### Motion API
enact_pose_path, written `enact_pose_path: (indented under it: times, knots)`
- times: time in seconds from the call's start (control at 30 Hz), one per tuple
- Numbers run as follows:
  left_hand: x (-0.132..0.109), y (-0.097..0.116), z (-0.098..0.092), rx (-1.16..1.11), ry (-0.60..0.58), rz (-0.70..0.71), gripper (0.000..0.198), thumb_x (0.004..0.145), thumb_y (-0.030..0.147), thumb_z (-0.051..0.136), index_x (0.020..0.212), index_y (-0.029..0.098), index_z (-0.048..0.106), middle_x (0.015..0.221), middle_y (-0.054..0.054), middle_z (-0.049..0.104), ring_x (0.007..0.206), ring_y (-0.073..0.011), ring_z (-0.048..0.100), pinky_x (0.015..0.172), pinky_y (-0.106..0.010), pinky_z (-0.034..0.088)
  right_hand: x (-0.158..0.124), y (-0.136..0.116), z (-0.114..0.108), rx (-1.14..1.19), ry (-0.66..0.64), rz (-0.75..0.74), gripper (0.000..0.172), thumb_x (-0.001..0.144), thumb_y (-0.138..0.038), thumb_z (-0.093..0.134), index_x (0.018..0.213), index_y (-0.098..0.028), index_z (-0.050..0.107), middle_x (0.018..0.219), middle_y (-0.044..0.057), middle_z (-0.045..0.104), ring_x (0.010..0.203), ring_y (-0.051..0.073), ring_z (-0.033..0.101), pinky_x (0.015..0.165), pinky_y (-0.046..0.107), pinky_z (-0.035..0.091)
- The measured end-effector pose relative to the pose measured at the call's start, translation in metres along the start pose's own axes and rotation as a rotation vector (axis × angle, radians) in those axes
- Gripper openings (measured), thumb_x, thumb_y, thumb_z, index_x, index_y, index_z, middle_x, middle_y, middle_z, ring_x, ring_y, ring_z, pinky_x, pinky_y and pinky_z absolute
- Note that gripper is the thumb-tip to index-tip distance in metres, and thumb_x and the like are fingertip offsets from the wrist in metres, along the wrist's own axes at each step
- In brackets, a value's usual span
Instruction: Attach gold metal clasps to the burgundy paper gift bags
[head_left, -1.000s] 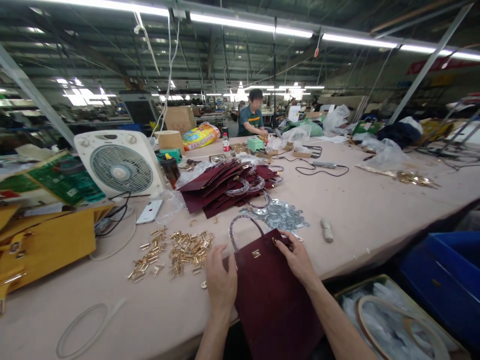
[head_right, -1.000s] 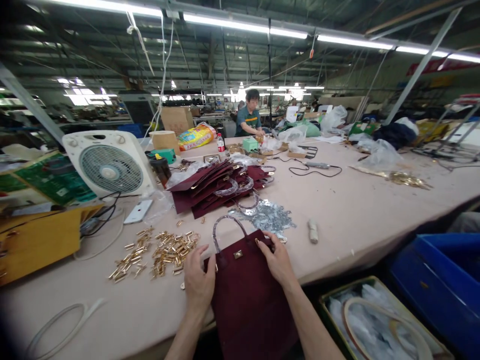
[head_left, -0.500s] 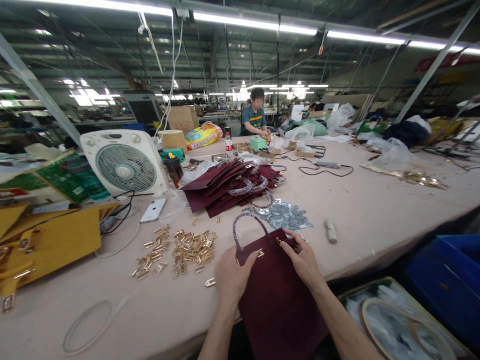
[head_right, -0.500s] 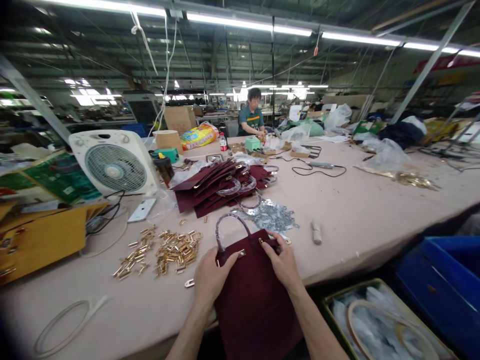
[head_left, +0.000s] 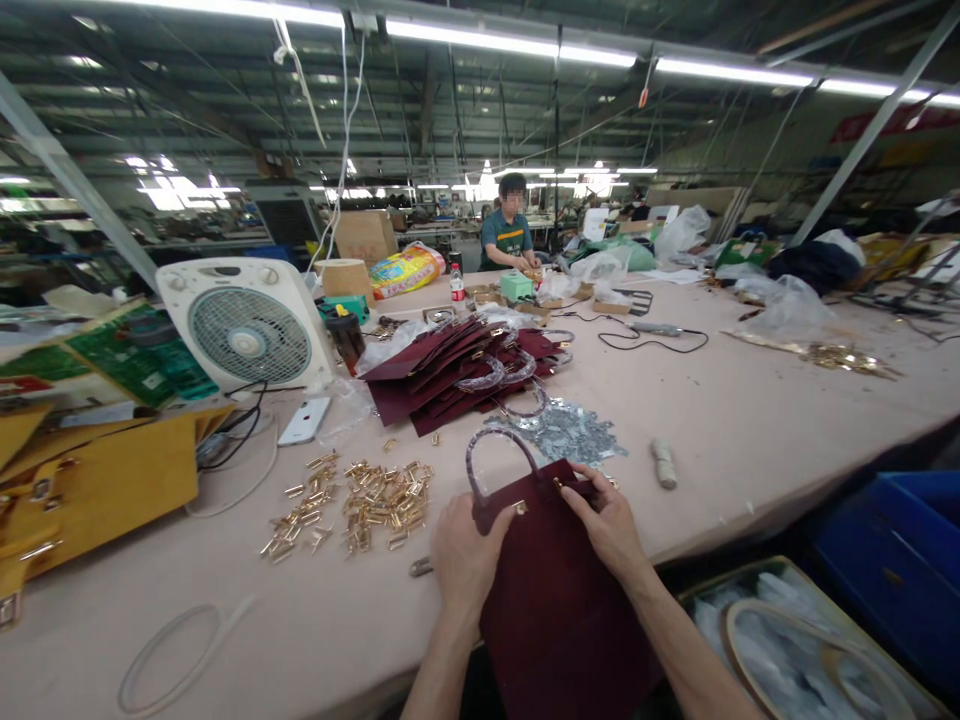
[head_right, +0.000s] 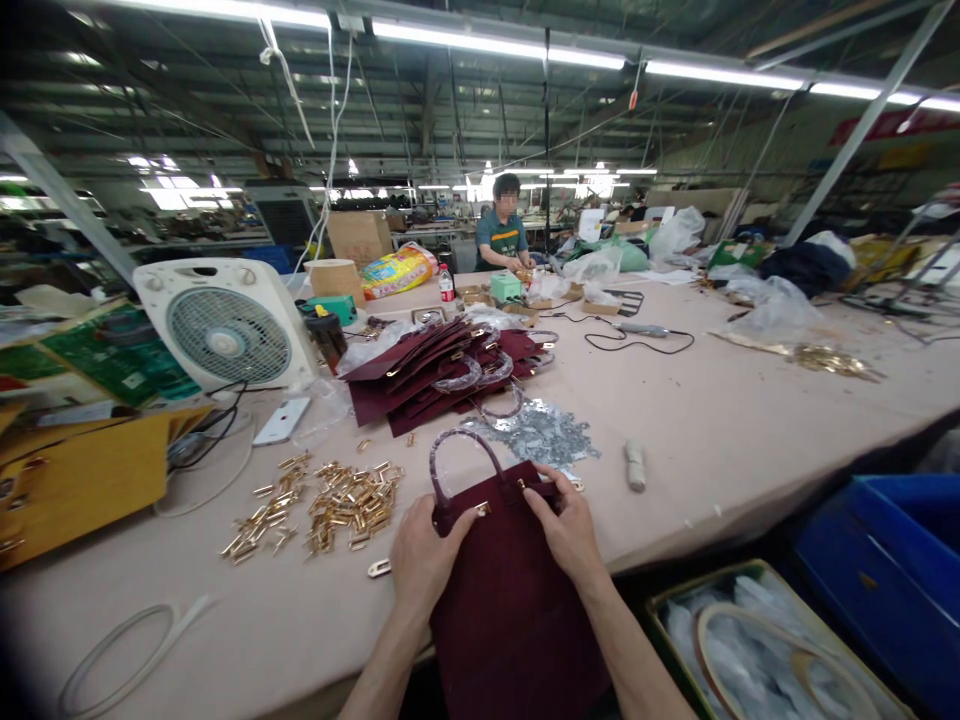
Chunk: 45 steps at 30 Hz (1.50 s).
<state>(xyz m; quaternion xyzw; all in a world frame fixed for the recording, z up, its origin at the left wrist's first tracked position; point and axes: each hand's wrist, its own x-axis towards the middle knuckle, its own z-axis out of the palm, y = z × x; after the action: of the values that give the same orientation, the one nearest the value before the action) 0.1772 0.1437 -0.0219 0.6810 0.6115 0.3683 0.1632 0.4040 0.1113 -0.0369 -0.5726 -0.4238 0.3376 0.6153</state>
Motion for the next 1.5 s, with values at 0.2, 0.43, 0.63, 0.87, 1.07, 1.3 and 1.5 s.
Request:
enact_pose_path:
  times: [0.2, 0.43, 0.63, 0.87, 1.07, 1.3, 1.5]
  knots:
    - [-0.003, -0.013, -0.004, -0.523, 0.125, -0.128, 0.04, 0.104, 0.052, 0.043, 0.118, 0.022, 0.066, 0.118, -0.008, 0.073, 0.112, -0.025, 0.067, 0.102, -0.041, 0.05, 0.001, -0.001, 0.001, 0.038, -0.003, 0.041, 0.061, 0.08, -0.055, 0.081, 0.13, -0.023, 0.066, 0.102, 0.007, 0.079, 0.091, 0.029, 0.075, 0.084, 0.042, 0.061]
    - [-0.006, -0.017, -0.003, -0.656, 0.223, -0.09, 0.045, 0.109, 0.046, 0.029, 0.122, 0.019, 0.063, 0.122, -0.01, 0.07, 0.119, -0.0234, 0.065, 0.11, -0.043, 0.046, -0.001, -0.003, 0.002, 0.006, 0.04, 0.014, 0.062, 0.079, -0.056, 0.082, 0.129, -0.022, 0.066, 0.103, 0.008, 0.079, 0.092, 0.029, 0.075, 0.086, 0.043, 0.061]
    - [-0.014, -0.009, -0.007, -0.38, 0.331, 0.172, 0.032, 0.101, 0.038, 0.053, 0.128, 0.022, 0.061, 0.132, -0.011, 0.064, 0.131, -0.0286, 0.055, 0.118, -0.051, 0.039, -0.005, -0.002, 0.0, -0.04, 0.133, -0.056, 0.057, 0.08, -0.054, 0.081, 0.125, -0.022, 0.068, 0.113, 0.01, 0.078, 0.101, 0.029, 0.075, 0.096, 0.045, 0.059]
    - [-0.017, -0.014, -0.005, -0.447, 0.195, -0.036, 0.046, 0.099, 0.042, 0.057, 0.141, 0.023, 0.054, 0.141, -0.013, 0.063, 0.124, -0.0295, 0.064, 0.109, -0.051, 0.05, -0.009, 0.008, -0.008, -0.025, 0.196, -0.068, 0.058, 0.08, -0.054, 0.08, 0.127, -0.022, 0.067, 0.114, 0.011, 0.078, 0.1, 0.029, 0.075, 0.095, 0.046, 0.059]
    - [-0.015, -0.023, -0.014, -0.48, 0.022, -0.11, 0.057, 0.092, 0.049, 0.067, 0.14, 0.02, 0.06, 0.137, -0.014, 0.068, 0.127, -0.0313, 0.064, 0.111, -0.049, 0.049, -0.011, 0.011, -0.01, 0.001, 0.201, -0.031, 0.06, 0.079, -0.055, 0.082, 0.126, -0.022, 0.067, 0.113, 0.01, 0.078, 0.101, 0.031, 0.075, 0.096, 0.048, 0.059]
    - [-0.017, -0.027, -0.017, -0.65, -0.025, -0.115, 0.063, 0.084, 0.044, 0.076, 0.141, 0.021, 0.059, 0.137, -0.012, 0.068, 0.124, -0.0277, 0.066, 0.106, -0.042, 0.054, -0.014, 0.009, -0.011, 0.018, 0.218, -0.051, 0.055, 0.077, -0.053, 0.083, 0.121, -0.024, 0.07, 0.111, 0.009, 0.079, 0.1, 0.03, 0.075, 0.092, 0.045, 0.061]
    - [-0.014, -0.022, -0.025, -0.795, -0.114, -0.162, 0.064, 0.076, 0.039, 0.083, 0.134, 0.02, 0.063, 0.121, -0.01, 0.075, 0.105, -0.0258, 0.073, 0.094, -0.039, 0.059, -0.018, 0.012, -0.014, 0.03, 0.226, -0.092, 0.052, 0.077, -0.05, 0.084, 0.12, -0.024, 0.07, 0.113, 0.009, 0.078, 0.103, 0.029, 0.073, 0.098, 0.046, 0.058]
